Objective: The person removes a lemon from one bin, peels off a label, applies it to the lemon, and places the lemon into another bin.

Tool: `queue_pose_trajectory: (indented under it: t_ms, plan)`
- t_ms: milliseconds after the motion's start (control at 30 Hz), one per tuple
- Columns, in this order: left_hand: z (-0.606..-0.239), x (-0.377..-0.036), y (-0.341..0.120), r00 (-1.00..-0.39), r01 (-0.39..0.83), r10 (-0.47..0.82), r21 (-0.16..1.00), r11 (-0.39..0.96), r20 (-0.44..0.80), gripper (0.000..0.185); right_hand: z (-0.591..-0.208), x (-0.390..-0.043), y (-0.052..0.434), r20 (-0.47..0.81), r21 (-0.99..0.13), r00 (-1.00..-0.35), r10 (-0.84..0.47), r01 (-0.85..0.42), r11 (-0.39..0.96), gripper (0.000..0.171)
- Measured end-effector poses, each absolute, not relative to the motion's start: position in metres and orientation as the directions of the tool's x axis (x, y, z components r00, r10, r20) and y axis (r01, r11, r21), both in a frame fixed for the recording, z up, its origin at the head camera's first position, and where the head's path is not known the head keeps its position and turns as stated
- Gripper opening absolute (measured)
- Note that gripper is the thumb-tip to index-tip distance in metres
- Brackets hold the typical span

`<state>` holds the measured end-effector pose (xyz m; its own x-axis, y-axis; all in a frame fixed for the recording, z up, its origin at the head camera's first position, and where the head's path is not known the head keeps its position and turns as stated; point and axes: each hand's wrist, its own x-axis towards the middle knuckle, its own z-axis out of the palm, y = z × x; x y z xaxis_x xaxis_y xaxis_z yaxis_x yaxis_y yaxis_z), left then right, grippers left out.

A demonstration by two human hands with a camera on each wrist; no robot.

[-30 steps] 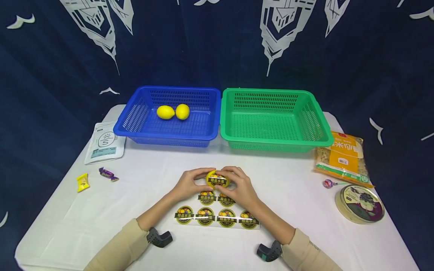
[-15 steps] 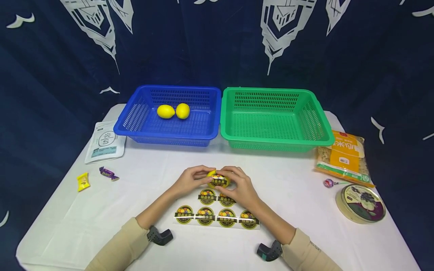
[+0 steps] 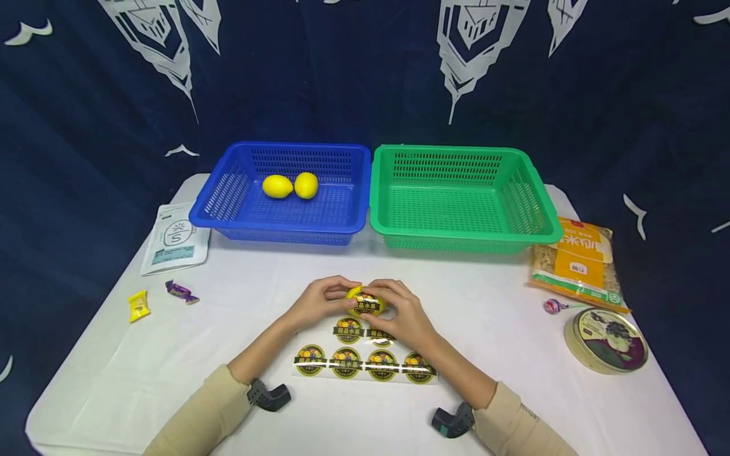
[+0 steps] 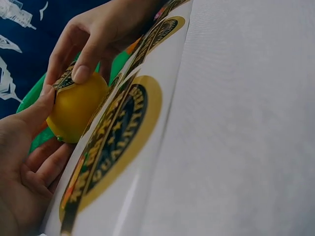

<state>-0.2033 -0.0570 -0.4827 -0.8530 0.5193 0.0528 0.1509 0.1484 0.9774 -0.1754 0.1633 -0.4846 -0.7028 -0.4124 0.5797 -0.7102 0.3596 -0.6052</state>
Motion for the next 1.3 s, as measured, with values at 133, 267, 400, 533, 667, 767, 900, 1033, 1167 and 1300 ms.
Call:
queue_pose_trajectory:
  t_ms: [133, 267, 400, 533, 667, 767, 900, 1033, 1167, 1300]
  plan:
    - [-0.473, -0.199, -0.058, -0.848, 0.133, 0.529, 0.982, 0.136, 0.041, 0.037, -0.485, -0.176, 0.164, 0.588, -0.593, -0.693, -0.418, -0.720, 0.360, 0.048]
    - [-0.453, -0.191, -0.058, -0.842, 0.124, 0.539, 0.981, 0.152, 0.023, 0.037, -0.486, -0.176, 0.164, 0.587, -0.595, -0.690, -0.424, -0.723, 0.351, 0.049]
    - [-0.454, -0.192, -0.059, -0.838, 0.110, 0.545, 0.983, 0.145, 0.014, 0.038, -0.487, -0.176, 0.166, 0.581, -0.603, -0.694, -0.426, -0.718, 0.349, 0.052]
    - [-0.472, -0.198, -0.060, -0.835, 0.083, 0.551, 0.989, 0.119, 0.004, 0.040, -0.483, -0.173, 0.165, 0.588, -0.601, -0.691, -0.420, -0.721, 0.344, 0.053]
    - [-0.482, -0.203, -0.062, -0.821, 0.066, 0.571, 0.993, 0.095, 0.000, 0.043, -0.467, -0.165, 0.161, 0.588, -0.607, -0.692, -0.420, -0.720, 0.336, 0.052]
    - [-0.484, -0.204, -0.065, -0.801, 0.078, 0.599, 0.993, 0.088, 0.010, 0.044, -0.457, -0.160, 0.159, 0.583, -0.607, -0.694, -0.423, -0.718, 0.341, 0.053]
    - [-0.485, -0.206, -0.067, -0.765, 0.121, 0.643, 0.989, 0.082, 0.040, 0.047, -0.454, -0.157, 0.159, 0.575, -0.620, -0.703, -0.419, -0.708, 0.337, 0.053]
    - [-0.487, -0.205, -0.067, -0.743, 0.230, 0.653, 0.972, 0.042, 0.148, 0.054, -0.454, -0.156, 0.159, 0.558, -0.662, -0.721, -0.411, -0.686, 0.303, 0.054]
    - [-0.488, -0.203, -0.062, -0.725, 0.395, 0.628, 0.918, 0.041, 0.284, 0.055, -0.457, -0.157, 0.160, 0.538, -0.704, -0.742, -0.400, -0.656, 0.271, 0.053]
    - [-0.488, -0.201, -0.058, -0.700, 0.552, 0.611, 0.823, 0.137, 0.368, 0.051, -0.459, -0.158, 0.160, 0.521, -0.729, -0.759, -0.390, -0.634, 0.259, 0.054]
